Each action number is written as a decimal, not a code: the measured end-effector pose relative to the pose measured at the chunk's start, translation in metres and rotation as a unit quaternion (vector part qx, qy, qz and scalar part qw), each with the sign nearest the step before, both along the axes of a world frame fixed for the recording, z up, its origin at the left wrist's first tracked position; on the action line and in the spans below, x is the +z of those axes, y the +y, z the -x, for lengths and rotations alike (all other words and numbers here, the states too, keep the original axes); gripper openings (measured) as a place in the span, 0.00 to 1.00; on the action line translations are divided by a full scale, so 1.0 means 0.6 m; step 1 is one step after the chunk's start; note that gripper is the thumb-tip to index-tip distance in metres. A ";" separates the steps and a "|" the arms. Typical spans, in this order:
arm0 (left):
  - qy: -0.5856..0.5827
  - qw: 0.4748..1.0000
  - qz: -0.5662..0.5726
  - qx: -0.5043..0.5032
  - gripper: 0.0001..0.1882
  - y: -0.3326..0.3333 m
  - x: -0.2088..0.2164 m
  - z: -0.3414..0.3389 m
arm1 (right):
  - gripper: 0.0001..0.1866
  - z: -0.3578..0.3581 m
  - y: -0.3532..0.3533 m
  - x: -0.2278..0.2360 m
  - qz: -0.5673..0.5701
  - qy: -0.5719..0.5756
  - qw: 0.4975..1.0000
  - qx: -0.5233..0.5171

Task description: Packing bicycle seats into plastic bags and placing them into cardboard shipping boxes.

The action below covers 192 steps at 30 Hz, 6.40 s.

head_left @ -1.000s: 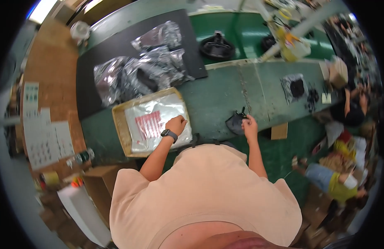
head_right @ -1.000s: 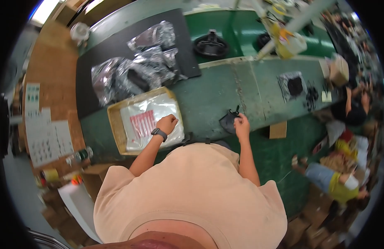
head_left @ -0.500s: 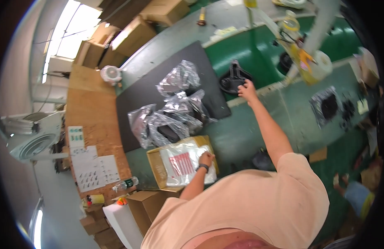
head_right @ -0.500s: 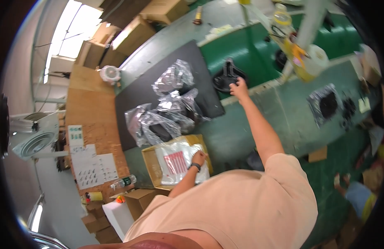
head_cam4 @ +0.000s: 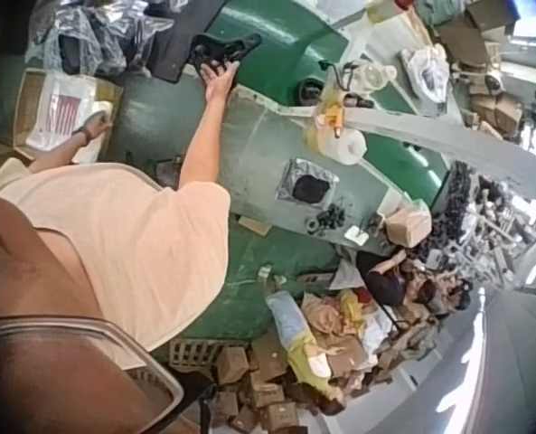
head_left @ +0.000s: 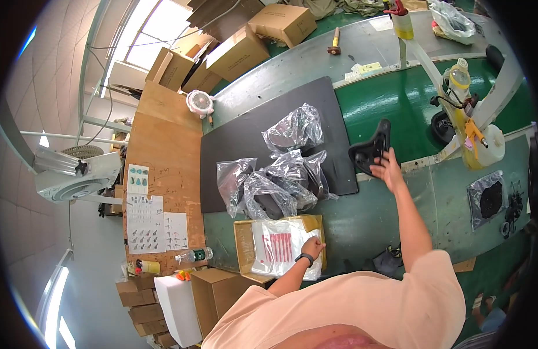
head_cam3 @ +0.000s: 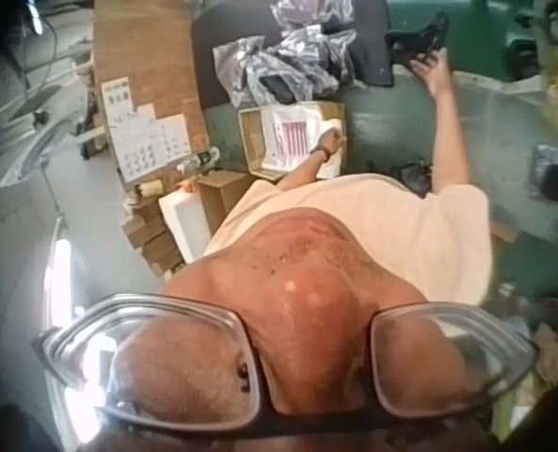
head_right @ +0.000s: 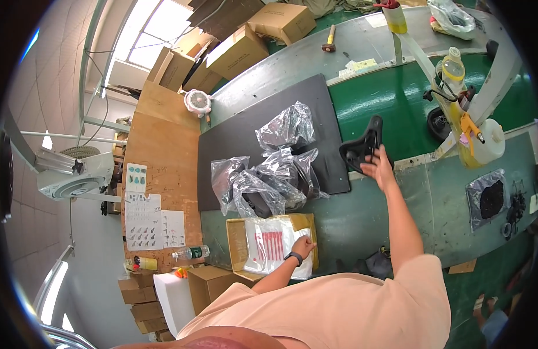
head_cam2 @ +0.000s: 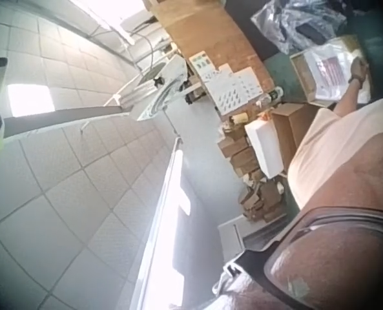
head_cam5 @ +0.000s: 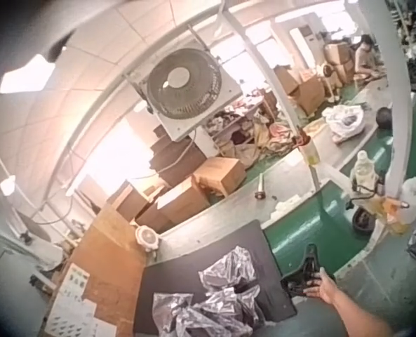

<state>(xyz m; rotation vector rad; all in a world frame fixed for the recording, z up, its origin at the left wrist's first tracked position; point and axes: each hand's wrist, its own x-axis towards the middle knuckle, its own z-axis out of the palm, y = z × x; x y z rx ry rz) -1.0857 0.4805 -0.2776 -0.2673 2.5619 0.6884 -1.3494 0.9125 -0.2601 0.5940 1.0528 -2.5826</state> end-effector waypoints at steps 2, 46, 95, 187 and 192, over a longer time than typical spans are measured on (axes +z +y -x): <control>0.035 0.999 -0.021 -0.011 0.18 -0.002 -0.010 -0.003 | 0.47 -0.125 0.006 -0.010 -0.031 0.009 0.999 -0.003; 0.201 0.964 -0.144 0.101 0.11 -0.183 -0.059 -0.146 | 0.25 -0.810 -0.360 0.096 -0.297 -0.266 0.917 0.019; 0.181 0.772 -0.552 0.259 0.12 -0.530 0.407 -0.149 | 0.54 -0.703 -0.753 0.425 -0.438 0.277 0.836 0.182; 0.130 0.990 0.004 -0.052 0.16 -0.019 -0.001 -0.052 | 0.45 -0.235 -0.034 -0.021 0.063 -0.095 0.982 -0.149; 0.135 0.989 0.014 0.059 0.16 -0.065 0.006 -0.108 | 0.57 -0.465 -0.151 0.086 -0.047 -0.220 0.974 -0.016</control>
